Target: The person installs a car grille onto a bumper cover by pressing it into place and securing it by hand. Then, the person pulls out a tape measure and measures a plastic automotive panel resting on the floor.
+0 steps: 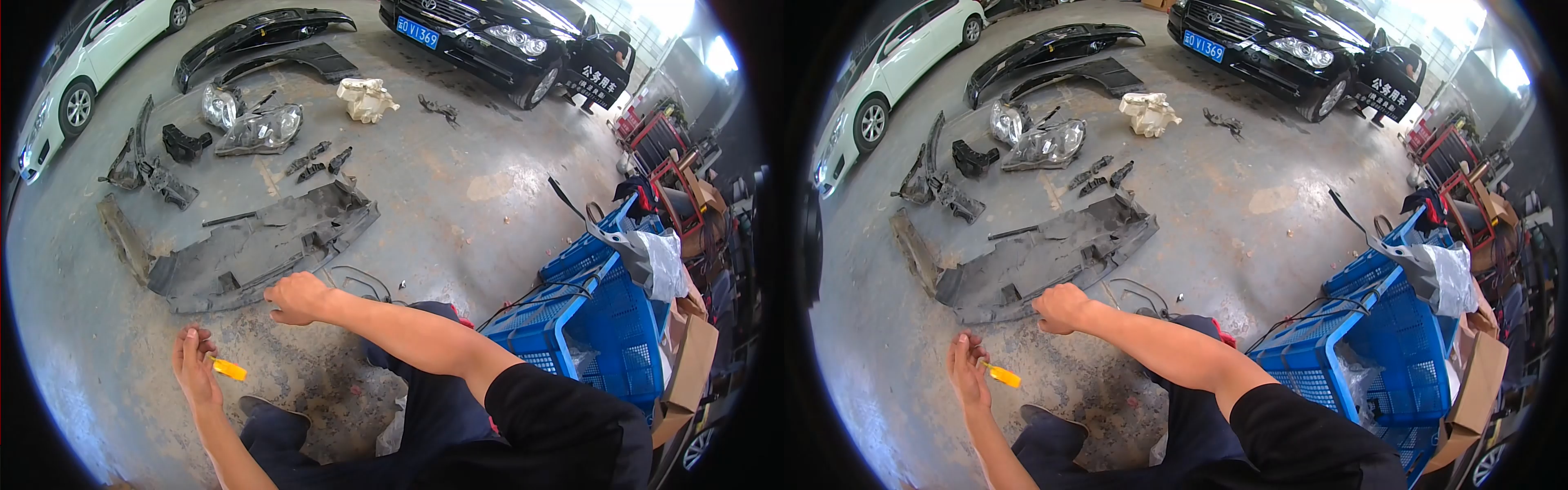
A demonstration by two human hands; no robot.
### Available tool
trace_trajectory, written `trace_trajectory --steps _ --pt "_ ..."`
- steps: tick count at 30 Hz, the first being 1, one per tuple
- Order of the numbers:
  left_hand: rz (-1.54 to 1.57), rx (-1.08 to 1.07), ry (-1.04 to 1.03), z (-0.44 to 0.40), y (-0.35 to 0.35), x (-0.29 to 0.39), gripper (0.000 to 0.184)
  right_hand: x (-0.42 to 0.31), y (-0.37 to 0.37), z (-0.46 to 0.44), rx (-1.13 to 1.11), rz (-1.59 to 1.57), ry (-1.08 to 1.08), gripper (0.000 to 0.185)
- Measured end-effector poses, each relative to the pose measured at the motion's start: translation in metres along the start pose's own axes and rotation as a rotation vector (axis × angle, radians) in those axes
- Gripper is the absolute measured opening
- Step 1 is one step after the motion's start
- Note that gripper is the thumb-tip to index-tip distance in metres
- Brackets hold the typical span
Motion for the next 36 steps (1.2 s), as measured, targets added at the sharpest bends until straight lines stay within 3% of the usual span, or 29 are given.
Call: trace_trajectory --steps 8,14,16,17,19,22,28,33,36 --pt "-0.024 -0.017 -0.035 -0.001 -0.001 0.002 0.023 -0.002 -0.005 -0.002 -0.012 0.005 0.017 0.038" --pt "-0.03 -0.187 0.016 0.01 -0.03 -0.008 0.035 -0.052 -0.023 0.007 0.204 -0.494 0.322 0.033" --pt "0.022 -0.382 0.081 0.02 -0.051 -0.012 0.037 -0.074 -0.025 0.014 -0.017 -0.913 0.328 0.026" --pt "0.02 -0.383 0.081 0.022 -0.054 -0.011 0.037 -0.077 -0.017 0.015 -0.015 -0.914 0.328 0.026" --pt "-0.009 -0.484 0.062 0.03 -0.066 -0.008 0.043 -0.085 -0.034 0.021 -0.404 -0.926 0.245 0.022" --pt "-0.031 -0.512 0.076 0.031 -0.066 -0.011 0.048 -0.084 -0.042 0.019 -0.369 -1.208 0.287 0.02" --pt "-0.174 -0.499 0.034 0.028 -0.062 -0.012 0.053 -0.068 -0.047 0.007 -0.18 -0.797 0.235 0.034" --pt "-0.323 -0.488 -0.064 0.023 -0.06 -0.013 0.055 -0.062 -0.05 0.001 -0.221 -0.777 0.153 0.032" --pt "-0.632 -0.419 -0.275 0.027 -0.066 -0.005 0.057 -0.052 -0.059 -0.001 -0.283 -0.861 0.046 0.029"
Point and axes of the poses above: each hand's wrist, its own z-axis away from the middle knuckle, its own y-axis out of the back of the hand, x = y × z, the point moved 9 cm from there along -z, towards the middle knuckle, and after that the axes turned 1 degree about x, right-handed, at the moved point
